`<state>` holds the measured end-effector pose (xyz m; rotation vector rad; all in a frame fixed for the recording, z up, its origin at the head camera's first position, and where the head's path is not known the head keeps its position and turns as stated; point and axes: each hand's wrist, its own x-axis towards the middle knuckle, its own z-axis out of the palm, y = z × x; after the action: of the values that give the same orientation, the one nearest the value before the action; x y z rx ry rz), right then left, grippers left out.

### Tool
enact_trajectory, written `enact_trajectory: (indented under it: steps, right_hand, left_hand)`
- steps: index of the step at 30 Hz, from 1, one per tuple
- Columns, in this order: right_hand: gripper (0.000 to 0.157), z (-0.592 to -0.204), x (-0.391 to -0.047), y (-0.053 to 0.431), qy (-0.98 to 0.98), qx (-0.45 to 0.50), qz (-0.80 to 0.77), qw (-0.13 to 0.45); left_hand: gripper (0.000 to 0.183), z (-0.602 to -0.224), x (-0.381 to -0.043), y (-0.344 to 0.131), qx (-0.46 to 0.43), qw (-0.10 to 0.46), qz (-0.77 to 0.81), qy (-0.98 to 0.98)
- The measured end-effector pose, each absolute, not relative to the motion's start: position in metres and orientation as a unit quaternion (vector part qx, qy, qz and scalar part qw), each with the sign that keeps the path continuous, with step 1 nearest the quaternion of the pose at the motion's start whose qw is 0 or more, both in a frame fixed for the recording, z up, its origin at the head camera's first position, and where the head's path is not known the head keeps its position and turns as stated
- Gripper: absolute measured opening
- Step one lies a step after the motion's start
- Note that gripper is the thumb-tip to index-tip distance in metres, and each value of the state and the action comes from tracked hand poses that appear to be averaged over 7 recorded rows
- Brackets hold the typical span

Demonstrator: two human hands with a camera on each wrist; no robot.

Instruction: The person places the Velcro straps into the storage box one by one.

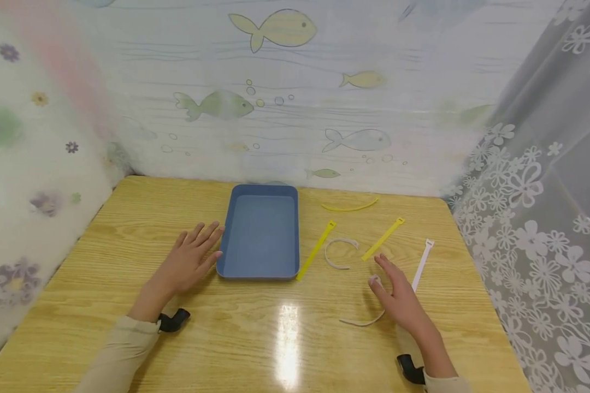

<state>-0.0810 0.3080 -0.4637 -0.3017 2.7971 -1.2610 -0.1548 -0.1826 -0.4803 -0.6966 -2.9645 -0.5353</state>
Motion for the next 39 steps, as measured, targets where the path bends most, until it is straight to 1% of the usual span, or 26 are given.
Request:
enact_trajectory:
  steps: [3, 11, 18, 26, 33, 39]
  right_hand:
    - [0.059, -0.464, -0.079, 0.306, 0.911, -0.092, -0.402, 0.022]
    - [0.056, -0.468, -0.074, 0.305, 0.917, -0.067, -0.393, 0.013]
    - [0.051, -0.469, -0.068, 0.304, 0.923, -0.047, -0.383, -0.004]
    - [0.053, -0.468, -0.063, 0.304, 0.924, -0.013, -0.382, 0.031]
    - [0.051, -0.473, -0.063, 0.302, 0.927, -0.001, -0.373, 0.022]
    - [0.051, -0.476, -0.066, 0.303, 0.926, 0.011, -0.376, 0.017]
  left_hand:
    - [0.060, -0.484, -0.157, -0.180, -0.235, 0.031, -0.171, -0.956]
    - [0.062, -0.490, -0.160, -0.177, -0.246, 0.024, -0.174, -0.953]
    - [0.063, -0.494, -0.161, -0.177, -0.250, 0.018, -0.181, -0.951]
    - [0.063, -0.500, -0.164, -0.175, -0.257, 0.016, -0.199, -0.946]
    - [0.068, -0.507, -0.168, -0.176, -0.261, 0.014, -0.215, -0.941]
    - [0.067, -0.511, -0.171, -0.177, -0.262, 0.012, -0.225, -0.938]
